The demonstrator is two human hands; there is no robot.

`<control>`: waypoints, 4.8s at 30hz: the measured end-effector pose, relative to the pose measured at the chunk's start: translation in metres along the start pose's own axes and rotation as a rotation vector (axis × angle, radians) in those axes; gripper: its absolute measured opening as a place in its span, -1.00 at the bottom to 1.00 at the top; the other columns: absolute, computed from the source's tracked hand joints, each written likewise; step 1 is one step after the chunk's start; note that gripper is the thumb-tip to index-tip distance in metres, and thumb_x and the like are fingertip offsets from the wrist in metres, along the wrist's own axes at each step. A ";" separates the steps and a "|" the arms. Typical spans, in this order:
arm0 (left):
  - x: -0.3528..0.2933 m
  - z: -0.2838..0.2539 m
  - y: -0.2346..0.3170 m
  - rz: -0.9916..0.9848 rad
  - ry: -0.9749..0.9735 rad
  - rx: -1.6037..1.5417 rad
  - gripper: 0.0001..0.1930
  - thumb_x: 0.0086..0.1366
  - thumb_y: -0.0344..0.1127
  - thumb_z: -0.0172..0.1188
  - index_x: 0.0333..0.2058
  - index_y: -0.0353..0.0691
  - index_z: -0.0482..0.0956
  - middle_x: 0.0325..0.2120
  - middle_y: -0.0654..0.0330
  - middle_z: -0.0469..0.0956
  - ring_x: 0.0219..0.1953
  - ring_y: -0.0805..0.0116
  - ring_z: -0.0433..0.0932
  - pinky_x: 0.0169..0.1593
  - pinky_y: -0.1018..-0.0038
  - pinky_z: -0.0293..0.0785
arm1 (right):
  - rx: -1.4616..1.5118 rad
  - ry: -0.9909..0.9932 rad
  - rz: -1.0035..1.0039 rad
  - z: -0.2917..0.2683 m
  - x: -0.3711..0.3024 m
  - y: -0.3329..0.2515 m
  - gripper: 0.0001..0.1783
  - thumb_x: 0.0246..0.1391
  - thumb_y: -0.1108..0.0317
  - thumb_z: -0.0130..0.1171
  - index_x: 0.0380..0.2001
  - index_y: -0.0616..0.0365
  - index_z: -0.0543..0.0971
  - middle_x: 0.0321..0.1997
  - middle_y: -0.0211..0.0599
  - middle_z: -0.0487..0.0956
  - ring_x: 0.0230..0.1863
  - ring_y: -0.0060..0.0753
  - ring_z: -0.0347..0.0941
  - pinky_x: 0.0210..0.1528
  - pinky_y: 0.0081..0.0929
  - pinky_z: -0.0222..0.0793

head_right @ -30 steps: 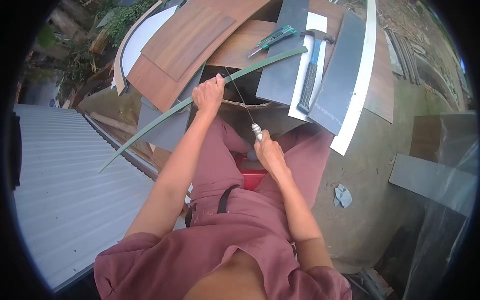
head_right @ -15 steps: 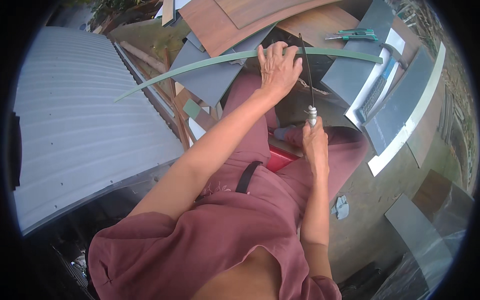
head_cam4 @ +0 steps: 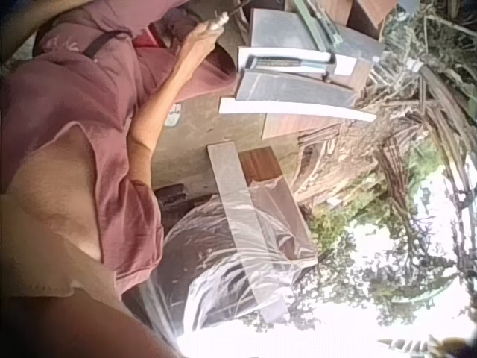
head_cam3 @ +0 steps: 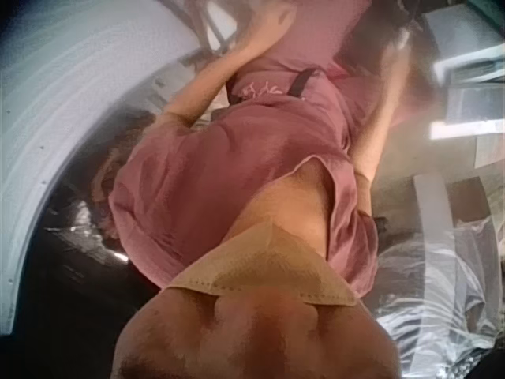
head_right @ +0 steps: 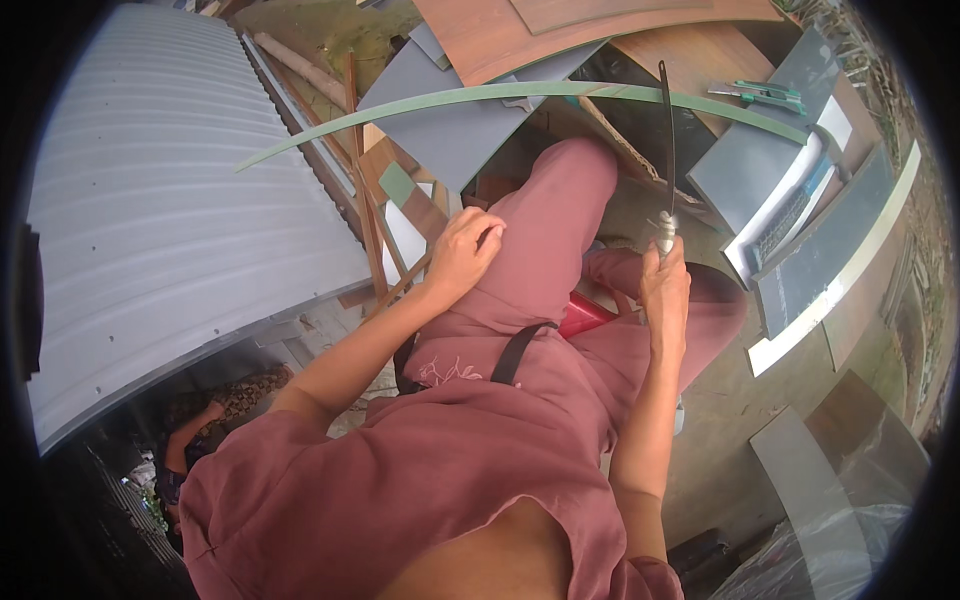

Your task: The person cuts a piece of wood laminate with a hand saw.

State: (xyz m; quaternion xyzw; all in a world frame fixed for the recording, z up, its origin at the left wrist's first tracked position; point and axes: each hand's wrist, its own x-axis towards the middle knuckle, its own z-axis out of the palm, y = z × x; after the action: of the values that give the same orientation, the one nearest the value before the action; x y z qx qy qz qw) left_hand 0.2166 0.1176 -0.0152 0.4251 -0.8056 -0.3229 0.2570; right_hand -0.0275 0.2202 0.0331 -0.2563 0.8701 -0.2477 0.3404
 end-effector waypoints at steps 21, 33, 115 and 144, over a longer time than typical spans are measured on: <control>-0.132 0.024 -0.295 -1.435 -0.133 0.294 -0.21 0.01 -0.24 0.28 0.16 -0.25 0.02 0.13 -0.13 0.11 0.17 -0.16 0.17 0.15 0.09 0.27 | 0.076 0.124 -0.055 0.017 0.009 -0.004 -0.77 0.26 0.21 -0.09 -0.19 0.16 0.35 -0.70 -0.49 0.21 -0.74 -0.67 0.12 -0.71 -0.64 0.09; -0.144 0.017 -0.349 -1.275 -0.409 0.384 -0.39 0.07 -0.13 0.21 0.12 -0.02 0.28 0.12 -0.03 0.21 0.15 -0.18 0.22 0.16 0.02 0.20 | 0.051 0.241 -0.040 0.009 -0.011 -0.003 -0.78 0.24 0.24 -0.09 -0.18 0.16 0.34 -0.72 -0.48 0.20 -0.77 -0.65 0.10 -0.76 -0.61 0.10; 0.208 0.000 0.081 0.169 -0.079 0.224 -0.51 0.22 -0.05 0.12 0.01 -0.26 0.41 -0.13 -0.10 0.44 -0.05 -0.01 0.43 0.03 0.17 0.31 | 0.516 0.348 -0.084 -0.002 -0.051 0.082 -0.78 0.16 0.31 -0.04 -0.14 0.09 0.37 -0.51 -0.07 0.50 -0.42 0.02 0.51 -0.33 -0.19 0.34; 0.389 0.037 0.094 0.263 0.032 0.449 -0.65 0.25 -0.15 0.07 0.00 -0.03 0.47 -0.14 -0.08 0.49 -0.03 -0.08 0.43 0.01 0.07 0.35 | 0.466 0.358 -0.045 0.014 -0.056 0.086 -0.78 0.16 0.30 -0.05 -0.16 0.13 0.38 -0.50 -0.01 0.50 -0.40 0.10 0.48 -0.33 -0.13 0.32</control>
State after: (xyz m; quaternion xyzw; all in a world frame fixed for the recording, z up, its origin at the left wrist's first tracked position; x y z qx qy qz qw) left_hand -0.0550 -0.1619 0.0836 0.3680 -0.9014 -0.0930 0.2086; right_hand -0.0058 0.3149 -0.0022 -0.1427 0.8301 -0.4895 0.2256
